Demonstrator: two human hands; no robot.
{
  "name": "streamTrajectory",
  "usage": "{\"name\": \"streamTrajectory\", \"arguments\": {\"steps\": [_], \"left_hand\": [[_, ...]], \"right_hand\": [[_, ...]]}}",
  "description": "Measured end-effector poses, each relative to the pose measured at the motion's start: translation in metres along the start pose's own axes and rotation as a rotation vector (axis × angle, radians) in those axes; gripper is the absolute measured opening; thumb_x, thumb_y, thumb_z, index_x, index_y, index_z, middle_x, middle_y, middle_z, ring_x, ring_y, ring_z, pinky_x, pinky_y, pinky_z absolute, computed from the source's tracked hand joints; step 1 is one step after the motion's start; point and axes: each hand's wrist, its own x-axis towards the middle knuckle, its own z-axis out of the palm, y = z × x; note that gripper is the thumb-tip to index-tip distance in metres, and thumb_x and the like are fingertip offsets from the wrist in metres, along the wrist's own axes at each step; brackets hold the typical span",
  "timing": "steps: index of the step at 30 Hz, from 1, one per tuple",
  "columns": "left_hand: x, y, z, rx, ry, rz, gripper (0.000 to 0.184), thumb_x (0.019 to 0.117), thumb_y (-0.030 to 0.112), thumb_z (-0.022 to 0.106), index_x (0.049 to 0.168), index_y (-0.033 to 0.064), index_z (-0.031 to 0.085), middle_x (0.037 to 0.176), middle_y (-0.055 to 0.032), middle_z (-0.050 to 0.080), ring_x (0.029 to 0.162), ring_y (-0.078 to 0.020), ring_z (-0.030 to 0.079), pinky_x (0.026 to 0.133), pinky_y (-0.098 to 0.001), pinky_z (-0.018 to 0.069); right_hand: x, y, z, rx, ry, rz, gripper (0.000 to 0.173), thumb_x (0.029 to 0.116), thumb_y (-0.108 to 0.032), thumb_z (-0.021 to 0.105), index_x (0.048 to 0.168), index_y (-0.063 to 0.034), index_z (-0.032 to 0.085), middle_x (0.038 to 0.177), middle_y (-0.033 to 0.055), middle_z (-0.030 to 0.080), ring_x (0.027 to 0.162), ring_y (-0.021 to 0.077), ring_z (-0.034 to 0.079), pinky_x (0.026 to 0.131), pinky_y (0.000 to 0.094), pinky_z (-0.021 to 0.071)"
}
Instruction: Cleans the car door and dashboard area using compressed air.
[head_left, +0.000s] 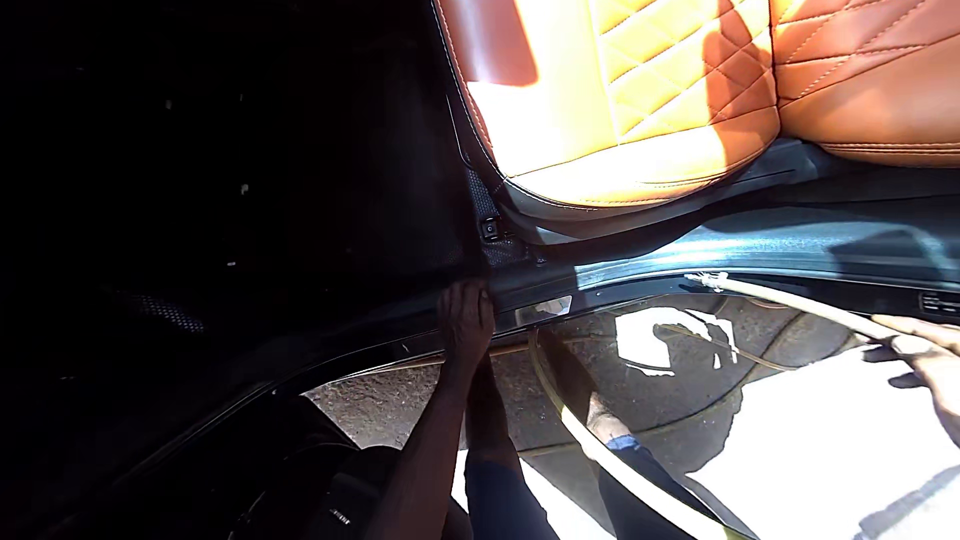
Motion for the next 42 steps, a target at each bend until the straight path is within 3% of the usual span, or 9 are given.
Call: {"name": "streamTrajectory", "arguments": {"steps": [2,4,10,21,26,30,35,40,42], "left_hand": [[-0.031,0.013,0.008,0.004,-0.076,-0.016,0.033,0.0995,0.024,0.051,0.123,0.0117,0.071,0.116,-0.0124,0.069,0.111,-0.0324,0.064,0.100,-0.0530,0.0484],[-0.053,0.021,0.018,0.032,-0.131,-0.018,0.041,0.0962,0.025,0.055,0.133,0.0135,0.067,0.133,-0.0130,0.064,0.125,-0.0337,0.059,0.109,-0.0546,0.0431],[-0.086,0.041,0.046,0.203,-0.177,-0.091,0.053,0.0935,0.027,0.059,0.147,0.0218,0.058,0.147,-0.0121,0.055,0.138,-0.0348,0.049,0.113,-0.0574,0.0363],[-0.083,0.063,0.050,0.144,-0.235,-0.274,0.052,0.0968,0.025,0.056,0.149,0.0222,0.055,0.156,-0.0113,0.048,0.150,-0.0344,0.036,0.121,-0.0626,0.0234],[-0.081,0.040,0.038,0.022,-0.114,-0.277,0.042,0.0972,0.021,0.052,0.138,0.0161,0.064,0.142,-0.0088,0.060,0.134,-0.0291,0.054,0.117,-0.0525,0.0361],[-0.077,0.015,0.021,0.019,0.109,-0.468,0.031,0.0977,0.017,0.053,0.122,0.0120,0.071,0.132,-0.0154,0.064,0.126,-0.0366,0.058,0.109,-0.0555,0.0424],[-0.088,-0.029,-0.005,0.116,0.186,-0.630,0.041,0.0966,0.013,0.049,0.135,0.0080,0.063,0.147,-0.0170,0.055,0.138,-0.0379,0.049,0.114,-0.0569,0.0377],[-0.099,-0.073,-0.041,0.131,0.104,-0.702,0.054,0.0992,0.016,0.053,0.152,0.0060,0.046,0.163,-0.0208,0.035,0.146,-0.0410,0.041,0.114,-0.0602,0.0370],[-0.103,-0.087,-0.049,0.158,0.056,-0.700,0.053,0.1014,0.017,0.052,0.153,0.0093,0.045,0.163,-0.0178,0.036,0.146,-0.0392,0.041,0.113,-0.0602,0.0373]], "right_hand": [[0.006,0.016,0.016,-0.047,-0.054,-0.046,0.039,0.1017,-0.021,0.043,0.121,0.0013,0.069,0.106,0.0128,0.072,0.082,0.0167,0.071,0.070,0.0365,0.0597],[0.011,0.025,0.028,-0.053,-0.076,-0.117,0.040,0.1015,-0.025,0.043,0.119,-0.0005,0.070,0.103,0.0105,0.073,0.081,0.0160,0.072,0.071,0.0384,0.0600],[0.019,0.012,0.055,0.032,-0.175,-0.226,0.042,0.0976,-0.029,0.046,0.113,-0.0001,0.072,0.096,0.0049,0.073,0.078,0.0065,0.069,0.071,0.0266,0.0588],[0.029,-0.018,0.099,-0.014,-0.295,-0.518,0.043,0.0987,-0.035,0.046,0.110,-0.0045,0.074,0.093,-0.0010,0.072,0.078,0.0019,0.066,0.071,0.0238,0.0567],[0.032,-0.037,0.116,-0.062,-0.370,-0.643,0.041,0.0980,-0.034,0.046,0.112,-0.0081,0.075,0.098,-0.0019,0.073,0.085,0.0031,0.067,0.077,0.0254,0.0568],[0.030,-0.056,0.127,-0.074,-0.414,-0.770,0.041,0.1005,-0.032,0.046,0.116,-0.0082,0.075,0.099,-0.0003,0.074,0.089,0.0046,0.068,0.081,0.0253,0.0558],[0.016,-0.081,0.150,-0.083,-0.486,-0.823,0.042,0.1014,-0.035,0.044,0.118,-0.0110,0.074,0.096,-0.0021,0.070,0.078,0.0073,0.064,0.070,0.0310,0.0543],[-0.032,-0.150,0.158,-0.069,-0.610,-0.774,0.031,0.1023,-0.010,0.049,0.119,0.0023,0.072,0.107,0.0172,0.071,0.090,0.0279,0.069,0.081,0.0459,0.0543],[-0.036,-0.153,0.179,-0.048,-0.573,-0.893,0.030,0.1008,-0.010,0.050,0.113,0.0037,0.073,0.102,0.0177,0.070,0.087,0.0280,0.069,0.076,0.0439,0.0550]]}}
